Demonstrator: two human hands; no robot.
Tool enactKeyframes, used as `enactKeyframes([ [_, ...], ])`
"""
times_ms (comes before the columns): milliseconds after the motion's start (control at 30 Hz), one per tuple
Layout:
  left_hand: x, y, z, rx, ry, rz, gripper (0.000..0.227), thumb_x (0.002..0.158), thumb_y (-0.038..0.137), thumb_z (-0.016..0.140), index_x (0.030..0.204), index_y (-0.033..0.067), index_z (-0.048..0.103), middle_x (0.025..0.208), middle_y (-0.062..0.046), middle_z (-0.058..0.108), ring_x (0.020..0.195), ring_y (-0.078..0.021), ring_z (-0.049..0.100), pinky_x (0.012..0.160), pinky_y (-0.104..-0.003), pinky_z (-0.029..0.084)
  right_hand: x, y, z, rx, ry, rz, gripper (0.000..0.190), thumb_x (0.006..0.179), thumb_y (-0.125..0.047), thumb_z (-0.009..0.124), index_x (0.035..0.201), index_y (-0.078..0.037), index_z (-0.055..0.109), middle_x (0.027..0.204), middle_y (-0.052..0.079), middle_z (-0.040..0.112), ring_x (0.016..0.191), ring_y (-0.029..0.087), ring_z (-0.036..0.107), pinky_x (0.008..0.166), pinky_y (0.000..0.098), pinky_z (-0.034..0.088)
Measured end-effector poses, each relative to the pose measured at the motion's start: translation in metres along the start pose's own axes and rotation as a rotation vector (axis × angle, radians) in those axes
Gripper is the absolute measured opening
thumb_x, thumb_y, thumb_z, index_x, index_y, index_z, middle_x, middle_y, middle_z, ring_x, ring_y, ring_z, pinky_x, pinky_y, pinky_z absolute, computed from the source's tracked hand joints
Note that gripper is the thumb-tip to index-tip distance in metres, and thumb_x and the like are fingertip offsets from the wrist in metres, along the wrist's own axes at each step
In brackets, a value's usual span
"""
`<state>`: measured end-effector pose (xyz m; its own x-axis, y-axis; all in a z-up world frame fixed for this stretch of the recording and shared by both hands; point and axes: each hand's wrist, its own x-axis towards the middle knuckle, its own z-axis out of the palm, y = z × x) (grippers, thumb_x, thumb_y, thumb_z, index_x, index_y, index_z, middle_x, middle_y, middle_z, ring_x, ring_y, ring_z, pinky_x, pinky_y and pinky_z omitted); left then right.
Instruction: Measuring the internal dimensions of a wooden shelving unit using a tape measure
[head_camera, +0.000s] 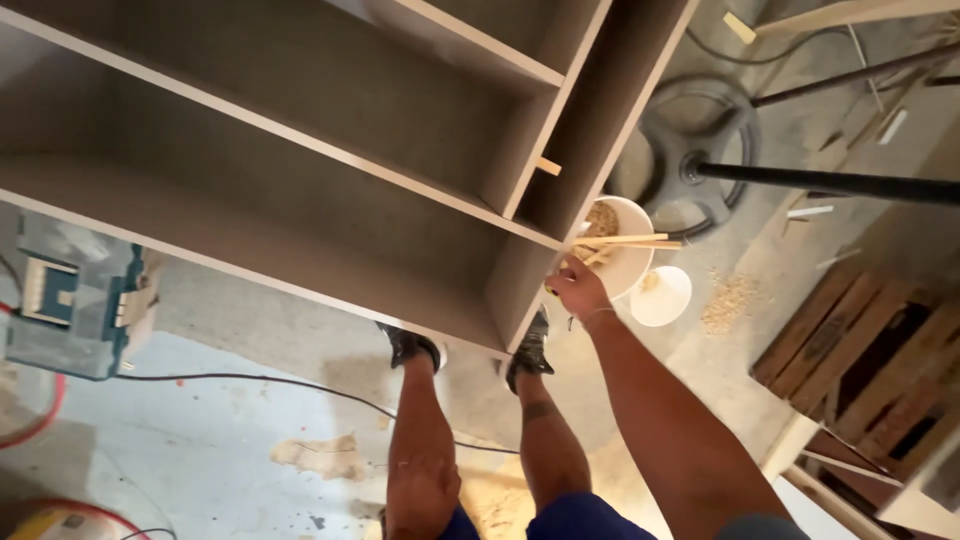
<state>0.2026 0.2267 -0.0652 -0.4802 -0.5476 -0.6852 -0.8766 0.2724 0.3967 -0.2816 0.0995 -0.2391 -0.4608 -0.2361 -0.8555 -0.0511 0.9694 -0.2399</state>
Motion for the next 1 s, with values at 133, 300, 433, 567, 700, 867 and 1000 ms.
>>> enactKeyframes([
  [133, 0.088, 0.018, -0.032, -0.010, -0.018, -0.004, 0.035, 0.089, 0.040, 0.055, 0.085, 0.0091, 0.070, 0.083, -0.019, 0.068, 0.075, -0.0453, 0.062, 0.070, -0.060, 0.045, -0.037, -0.044, -0.008, 0.066, 0.048, -0.013, 0.048, 0.079, -0.029, 0.074, 0.125, -0.017, 0.067, 0.082, 0.000, 0.063, 0.085, 0.016, 0.059, 0.083, 0.0305, 0.045],
  [300, 0.087, 0.017, -0.026, -0.002, 0.063, 0.046, 0.033, 0.087, 0.037, 0.056, 0.076, 0.0095, 0.070, 0.074, -0.013, 0.070, 0.072, -0.0387, 0.063, 0.070, -0.055, 0.046, -0.065, -0.076, -0.019, 0.047, -0.017, 0.111, 0.069, 0.086, -0.030, 0.067, 0.152, -0.018, 0.051, 0.091, 0.001, 0.060, 0.096, 0.019, 0.057, 0.090, 0.0332, 0.043],
  [433, 0.086, 0.019, -0.032, 0.002, 0.017, -0.005, 0.035, 0.090, 0.038, 0.053, 0.080, 0.0094, 0.071, 0.080, -0.015, 0.070, 0.075, -0.0408, 0.063, 0.070, -0.055, 0.046, -0.062, -0.069, -0.014, 0.068, -0.005, 0.048, 0.029, 0.082, -0.027, 0.069, 0.108, -0.014, 0.061, 0.077, 0.001, 0.051, 0.079, 0.017, 0.050, 0.078, 0.0314, 0.040],
  [567, 0.087, 0.017, -0.030, 0.002, 0.044, -0.009, 0.034, 0.089, 0.038, 0.054, 0.085, 0.0094, 0.073, 0.081, -0.018, 0.070, 0.074, -0.0446, 0.062, 0.068, -0.059, 0.045, -0.058, -0.066, -0.013, 0.075, 0.002, 0.055, 0.062, 0.082, -0.029, 0.067, 0.142, -0.019, 0.057, 0.089, 0.002, 0.060, 0.087, 0.019, 0.058, 0.083, 0.0322, 0.044],
  [700, 0.086, 0.010, -0.018, 0.058, 0.001, -0.007, 0.037, 0.089, 0.041, 0.052, 0.088, 0.0110, 0.074, 0.082, -0.016, 0.070, 0.076, -0.0410, 0.064, 0.070, -0.055, 0.047, -0.054, -0.060, -0.012, 0.045, -0.001, 0.100, 0.079, 0.080, -0.033, 0.067, 0.155, -0.022, 0.046, 0.111, 0.003, 0.068, 0.103, 0.022, 0.063, 0.093, 0.0334, 0.047],
  [867, 0.087, 0.017, -0.031, 0.005, 0.039, 0.000, 0.031, 0.087, 0.037, 0.055, 0.082, 0.0110, 0.071, 0.079, -0.015, 0.069, 0.072, -0.0416, 0.063, 0.068, -0.056, 0.046, -0.056, -0.055, -0.012, 0.089, 0.006, 0.133, 0.087, 0.079, -0.032, 0.068, 0.160, -0.017, 0.039, 0.112, 0.002, 0.067, 0.110, 0.023, 0.061, 0.100, 0.0352, 0.044],
  [1000, 0.087, 0.018, -0.032, 0.007, 0.052, 0.014, 0.032, 0.088, 0.038, 0.056, 0.078, 0.0101, 0.070, 0.074, -0.014, 0.068, 0.067, -0.0402, 0.063, 0.064, -0.055, 0.045, -0.065, -0.055, -0.019, 0.107, -0.030, 0.150, 0.081, 0.082, -0.031, 0.067, 0.157, -0.015, 0.044, 0.097, 0.002, 0.065, 0.093, 0.021, 0.059, 0.087, 0.0340, 0.045],
])
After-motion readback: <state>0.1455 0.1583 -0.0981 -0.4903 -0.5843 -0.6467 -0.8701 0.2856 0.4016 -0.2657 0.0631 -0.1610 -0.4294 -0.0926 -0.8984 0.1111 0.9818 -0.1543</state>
